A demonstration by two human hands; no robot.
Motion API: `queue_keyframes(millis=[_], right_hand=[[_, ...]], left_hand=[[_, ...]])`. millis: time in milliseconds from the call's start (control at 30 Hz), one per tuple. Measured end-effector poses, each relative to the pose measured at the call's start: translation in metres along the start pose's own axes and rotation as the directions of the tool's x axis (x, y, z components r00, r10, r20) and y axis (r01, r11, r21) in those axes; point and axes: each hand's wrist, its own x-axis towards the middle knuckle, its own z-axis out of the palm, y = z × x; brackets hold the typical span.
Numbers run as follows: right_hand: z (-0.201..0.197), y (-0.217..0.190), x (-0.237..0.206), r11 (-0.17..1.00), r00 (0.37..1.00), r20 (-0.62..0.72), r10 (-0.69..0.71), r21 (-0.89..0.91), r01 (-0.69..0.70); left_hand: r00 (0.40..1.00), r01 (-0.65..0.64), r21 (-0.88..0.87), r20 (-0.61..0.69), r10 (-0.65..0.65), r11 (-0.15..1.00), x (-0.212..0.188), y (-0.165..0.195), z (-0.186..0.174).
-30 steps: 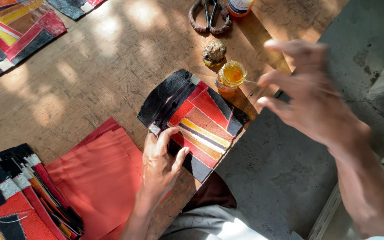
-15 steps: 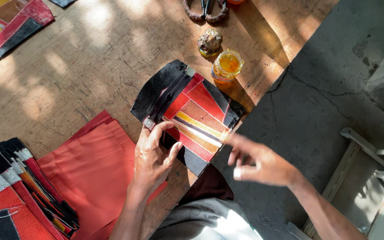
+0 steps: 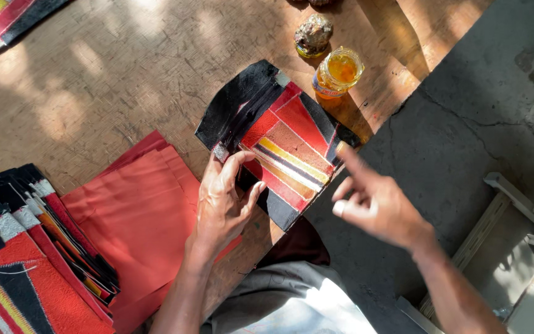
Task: The person holds a small patchwork fabric pouch with a zipper, dips a finger into a jar of glue, and rubs the glue along the pouch's edges and seams. They turn the pouch to treat different sides, then place it onto a stack of finished pouches and pick up the next one.
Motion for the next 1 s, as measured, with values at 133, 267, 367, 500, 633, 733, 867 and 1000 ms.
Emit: queue_keyframes(millis=[133, 267, 367, 500, 633, 733, 867, 1000], right_hand=[[-0.006, 0.0, 0.006, 0.964, 0.962, 0.184, -0.2, -0.137, 0.227], [0.015, 0.0, 0.0, 0.959, 0.993, 0.042, 0.107, -0.269, -0.092], [0.032, 0.006, -0.005, 0.845, 0.939, 0.154, -0.307, -0.408, 0.344], [0.039, 0.014, -0.009, 0.76, 0.937, 0.17, -0.305, -0.549, 0.347], [0.036, 0.014, -0.016, 0.656, 0.949, 0.231, -0.215, -0.686, 0.316], [0.034, 0.014, -0.017, 0.585, 0.979, 0.17, -0.11, -0.786, 0.202], [0.042, 0.018, -0.017, 0.586, 0.938, 0.277, -0.207, -0.733, 0.346], [0.056, 0.021, -0.019, 0.54, 0.951, 0.19, -0.244, -0.788, 0.297]], left_hand=[[0.998, -0.045, -0.05, -0.039, 0.043, 0.998, 0.001, 0.002, -0.003], [0.999, -0.027, -0.027, -0.021, 0.027, 0.999, 0.002, 0.0, -0.004], [0.999, -0.026, -0.026, -0.024, 0.025, 0.999, 0.002, 0.0, -0.004], [1.0, 0.019, -0.009, -0.002, -0.019, 1.0, -0.001, 0.004, -0.002], [0.998, -0.043, -0.014, -0.047, 0.043, 0.999, -0.003, 0.005, -0.002], [0.999, -0.032, -0.025, -0.045, 0.031, 0.999, -0.003, 0.004, -0.002], [0.999, -0.04, -0.019, -0.032, 0.04, 0.999, -0.003, 0.005, -0.002], [0.999, -0.035, -0.021, -0.034, 0.035, 0.999, -0.003, 0.007, -0.002]])
